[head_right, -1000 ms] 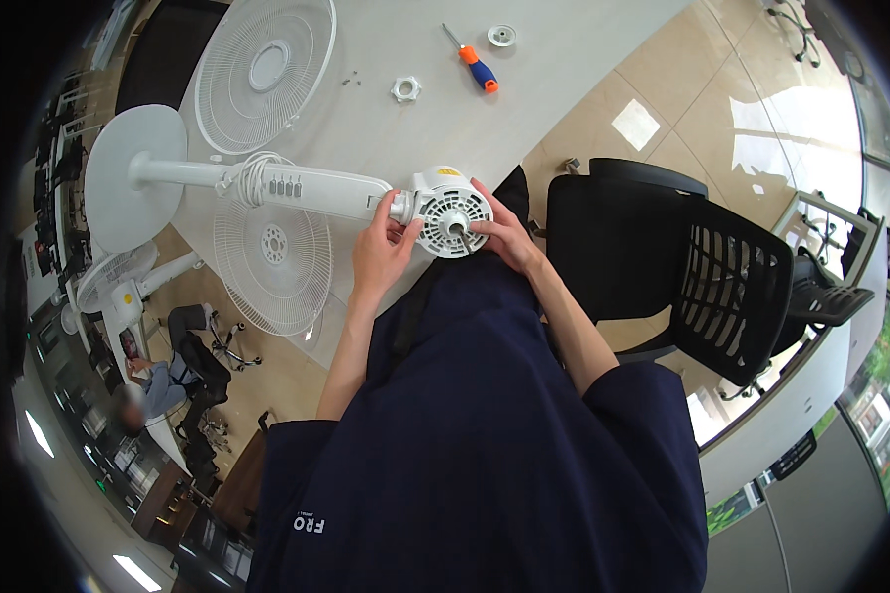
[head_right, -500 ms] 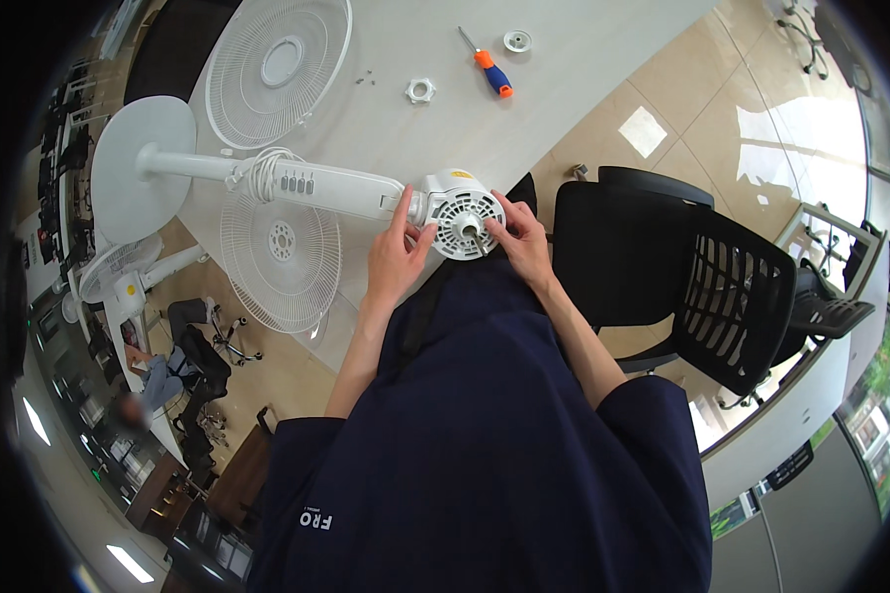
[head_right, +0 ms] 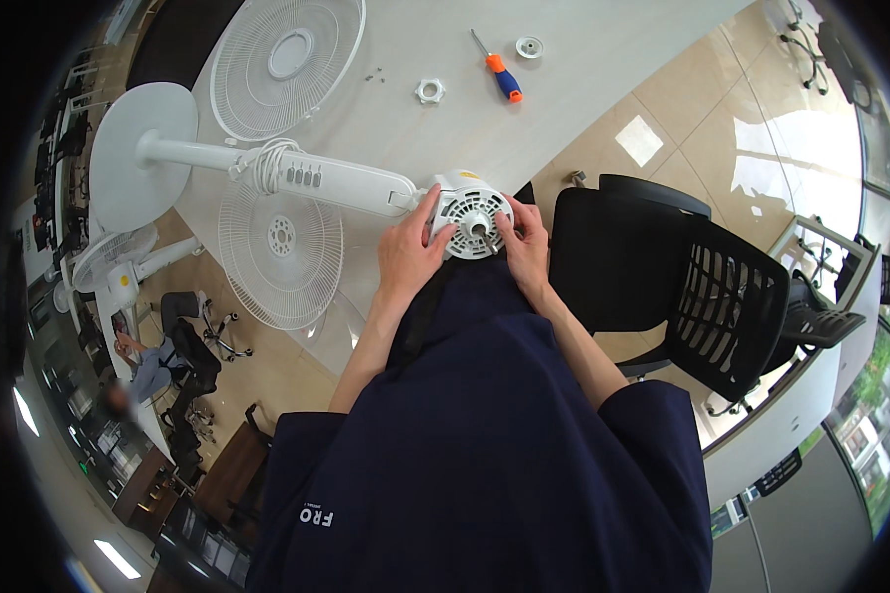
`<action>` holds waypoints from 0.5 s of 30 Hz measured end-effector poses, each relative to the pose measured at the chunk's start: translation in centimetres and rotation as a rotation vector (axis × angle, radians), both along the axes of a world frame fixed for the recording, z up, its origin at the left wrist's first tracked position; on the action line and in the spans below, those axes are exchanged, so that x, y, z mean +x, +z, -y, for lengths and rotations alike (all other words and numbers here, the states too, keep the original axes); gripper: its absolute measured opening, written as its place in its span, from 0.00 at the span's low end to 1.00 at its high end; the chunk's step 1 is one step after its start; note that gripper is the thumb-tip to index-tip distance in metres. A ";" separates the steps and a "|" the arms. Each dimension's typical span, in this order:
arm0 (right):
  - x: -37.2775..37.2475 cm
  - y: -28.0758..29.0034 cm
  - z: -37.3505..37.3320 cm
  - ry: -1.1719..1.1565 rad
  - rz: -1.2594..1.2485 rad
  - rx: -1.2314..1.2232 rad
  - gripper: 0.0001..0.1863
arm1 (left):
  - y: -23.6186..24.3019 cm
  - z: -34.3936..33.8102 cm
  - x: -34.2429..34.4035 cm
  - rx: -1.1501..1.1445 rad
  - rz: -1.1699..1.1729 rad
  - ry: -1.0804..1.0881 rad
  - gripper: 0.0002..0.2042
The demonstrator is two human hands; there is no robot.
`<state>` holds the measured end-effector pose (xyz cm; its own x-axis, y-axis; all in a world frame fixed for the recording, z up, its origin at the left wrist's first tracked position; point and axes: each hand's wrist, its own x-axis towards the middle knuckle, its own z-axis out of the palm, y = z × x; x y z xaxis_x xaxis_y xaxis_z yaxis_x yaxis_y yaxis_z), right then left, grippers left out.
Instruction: Dismantling a standing electric fan for repair or cleaning on an office table.
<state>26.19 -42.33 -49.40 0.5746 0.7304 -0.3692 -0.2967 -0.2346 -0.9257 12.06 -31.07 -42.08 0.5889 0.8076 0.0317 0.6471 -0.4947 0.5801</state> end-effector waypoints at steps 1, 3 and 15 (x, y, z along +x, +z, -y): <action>0.0 0.1 -0.1 -0.009 -0.009 0.000 0.18 | 0.3 -0.2 0.0 -0.097 -0.036 0.002 0.28; 0.0 0.1 -0.2 -0.018 -0.016 0.000 0.18 | 0.7 -0.5 0.1 -0.194 -0.071 0.004 0.26; 0.7 -0.3 -0.8 0.000 0.022 -0.018 0.15 | 0.1 -0.4 -0.1 -0.244 -0.029 0.051 0.22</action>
